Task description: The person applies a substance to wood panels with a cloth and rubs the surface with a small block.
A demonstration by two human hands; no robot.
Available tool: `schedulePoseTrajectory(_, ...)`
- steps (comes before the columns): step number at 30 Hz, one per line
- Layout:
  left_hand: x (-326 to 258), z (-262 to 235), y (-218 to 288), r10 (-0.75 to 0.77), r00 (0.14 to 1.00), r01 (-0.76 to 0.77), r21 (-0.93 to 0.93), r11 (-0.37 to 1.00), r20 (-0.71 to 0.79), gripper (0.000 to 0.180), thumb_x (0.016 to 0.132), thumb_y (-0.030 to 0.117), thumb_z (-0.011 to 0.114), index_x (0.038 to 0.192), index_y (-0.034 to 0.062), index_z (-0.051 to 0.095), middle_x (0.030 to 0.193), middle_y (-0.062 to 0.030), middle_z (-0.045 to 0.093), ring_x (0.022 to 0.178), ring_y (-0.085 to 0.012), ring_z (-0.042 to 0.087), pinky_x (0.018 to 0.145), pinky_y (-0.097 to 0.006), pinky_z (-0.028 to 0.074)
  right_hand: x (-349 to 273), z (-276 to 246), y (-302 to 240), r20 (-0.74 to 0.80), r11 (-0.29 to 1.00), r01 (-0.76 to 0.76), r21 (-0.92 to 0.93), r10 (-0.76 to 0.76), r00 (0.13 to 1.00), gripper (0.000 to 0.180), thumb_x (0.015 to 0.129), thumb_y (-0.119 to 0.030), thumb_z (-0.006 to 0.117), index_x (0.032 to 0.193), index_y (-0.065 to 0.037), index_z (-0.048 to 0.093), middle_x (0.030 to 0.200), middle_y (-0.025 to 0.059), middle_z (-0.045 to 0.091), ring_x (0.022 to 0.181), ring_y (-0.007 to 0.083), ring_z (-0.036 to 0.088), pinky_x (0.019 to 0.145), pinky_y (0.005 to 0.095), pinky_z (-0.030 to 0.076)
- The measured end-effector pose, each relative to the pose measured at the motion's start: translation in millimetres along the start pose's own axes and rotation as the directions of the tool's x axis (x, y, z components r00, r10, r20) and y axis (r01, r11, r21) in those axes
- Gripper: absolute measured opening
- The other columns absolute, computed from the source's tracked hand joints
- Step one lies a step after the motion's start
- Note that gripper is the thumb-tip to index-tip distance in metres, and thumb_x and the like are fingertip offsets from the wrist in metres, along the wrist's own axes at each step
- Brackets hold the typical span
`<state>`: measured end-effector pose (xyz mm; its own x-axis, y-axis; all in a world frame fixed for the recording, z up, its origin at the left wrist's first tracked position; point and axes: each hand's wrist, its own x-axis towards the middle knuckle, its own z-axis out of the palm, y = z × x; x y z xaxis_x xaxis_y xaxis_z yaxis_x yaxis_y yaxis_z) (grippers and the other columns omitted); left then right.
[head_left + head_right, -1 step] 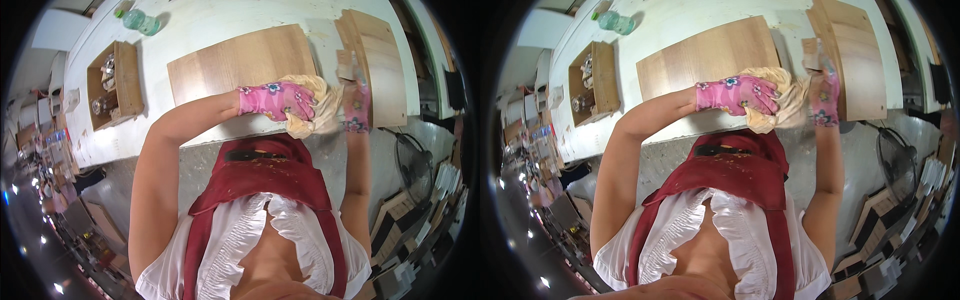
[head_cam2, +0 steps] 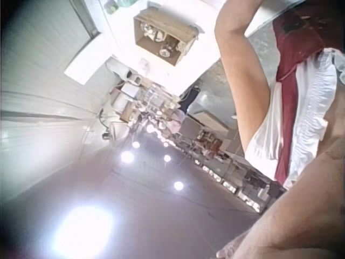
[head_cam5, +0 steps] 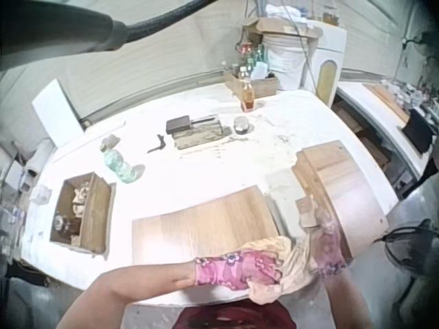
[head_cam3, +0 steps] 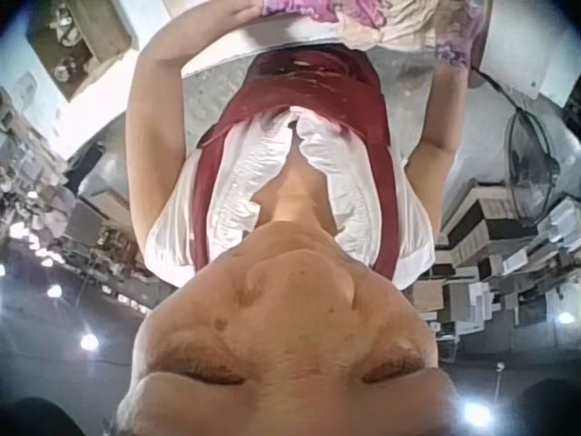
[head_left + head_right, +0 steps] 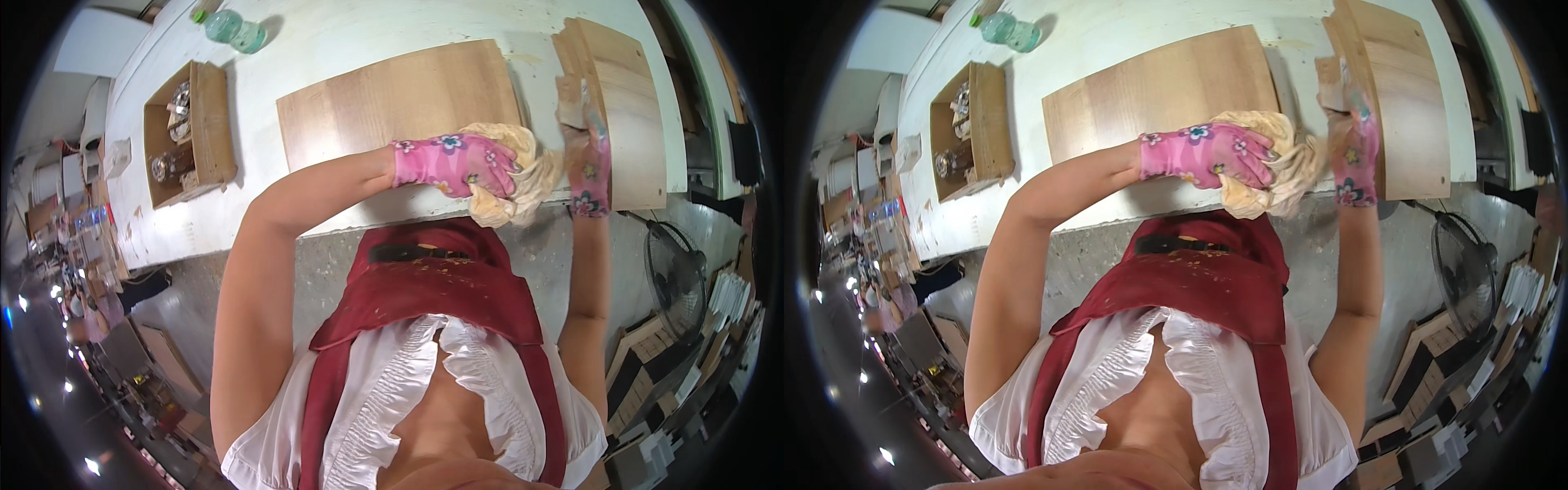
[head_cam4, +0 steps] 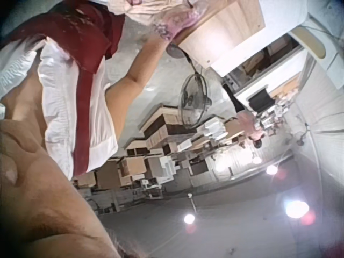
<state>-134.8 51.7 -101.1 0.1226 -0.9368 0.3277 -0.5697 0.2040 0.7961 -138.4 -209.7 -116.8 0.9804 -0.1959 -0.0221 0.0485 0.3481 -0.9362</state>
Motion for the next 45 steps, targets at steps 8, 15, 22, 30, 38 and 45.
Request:
schedulePoseTrajectory(8, -26, 12, 14, -0.062, 0.99, 0.054, -0.065, 0.996, -0.125, 0.049, 0.061, 0.002, 0.062, 0.109, 0.0096, 0.068, 0.119, -0.004, 0.063, 0.126, -0.0282, 0.046, 0.109, -0.043, 0.032, 55, 144, 18, 0.248, 0.885, -0.087, -0.458, 0.221, 0.943, 0.043, 0.084, -0.002, 0.054, 0.127, 0.0, 0.052, 0.119, 0.0116, 0.059, 0.105, 0.0189, 0.058, 0.091, 0.0309, 0.046)
schedulePoseTrajectory(15, -189, 6, 101, -0.308, 0.915, 0.298, -0.079, 0.951, -0.26, 0.057, 0.058, 0.012, 0.067, 0.115, 0.0112, 0.066, 0.122, -0.0044, 0.062, 0.132, -0.0254, 0.04, 0.112, -0.041, 0.029, 56, 154, 41, 0.295, 0.738, 0.337, -0.585, -0.194, 0.936, 0.033, 0.088, -0.009, 0.056, 0.12, -0.016, 0.062, 0.111, 0.0075, 0.063, 0.103, 0.021, 0.057, 0.092, 0.0299, 0.044)
schedulePoseTrajectory(22, -251, 36, 130, -0.542, 0.331, 0.476, -0.359, 0.803, -0.772, 0.056, 0.076, 0.0, 0.064, 0.13, 0.0119, 0.054, 0.135, -0.0088, 0.052, 0.133, -0.0257, 0.038, 0.114, -0.04, 0.026, 50, 177, 35, 0.348, 0.473, 0.497, -0.728, -0.37, 0.862, 0.028, 0.089, -0.01, 0.055, 0.115, -0.01, 0.065, 0.107, 0.0094, 0.064, 0.099, 0.0237, 0.059, 0.09, 0.0305, 0.045)
schedulePoseTrajectory(30, -262, -47, 57, -0.189, 0.468, 0.67, 0.206, 0.713, -0.863, 0.056, 0.075, -0.005, 0.057, 0.129, -0.0017, 0.049, 0.134, -0.0185, 0.05, 0.13, -0.03, 0.043, 0.113, -0.04, 0.023, 55, 167, 40, 0.351, 0.513, 0.469, -0.719, -0.314, 0.882, 0.028, 0.088, -0.008, 0.054, 0.115, -0.009, 0.064, 0.108, 0.0109, 0.064, 0.1, 0.0228, 0.06, 0.089, 0.0298, 0.046)
schedulePoseTrajectory(38, -224, -66, 49, -0.37, 0.353, 0.855, 0.136, 0.501, -0.86, 0.05, 0.08, 0.002, 0.061, 0.128, 0.001, 0.049, 0.124, -0.0128, 0.056, 0.113, -0.0253, 0.056, 0.092, -0.033, 0.049, 56, 166, 44, 0.278, 0.698, 0.402, -0.593, -0.291, 0.916, 0.028, 0.089, -0.007, 0.053, 0.115, -0.006, 0.064, 0.107, 0.0091, 0.064, 0.1, 0.0193, 0.06, 0.09, 0.0278, 0.045)
schedulePoseTrajectory(45, -96, 2, 29, -0.059, 0.75, 0.489, 0.493, 0.72, -0.659, 0.055, 0.074, -0.001, 0.059, 0.127, 0.0049, 0.05, 0.123, -0.0183, 0.053, 0.114, -0.0354, 0.053, 0.098, -0.043, 0.046, 63, 161, 45, 0.225, 0.785, 0.328, -0.526, -0.243, 0.944, 0.029, 0.09, -0.005, 0.052, 0.118, -0.001, 0.06, 0.109, 0.0083, 0.064, 0.101, 0.0163, 0.059, 0.088, 0.0262, 0.046)
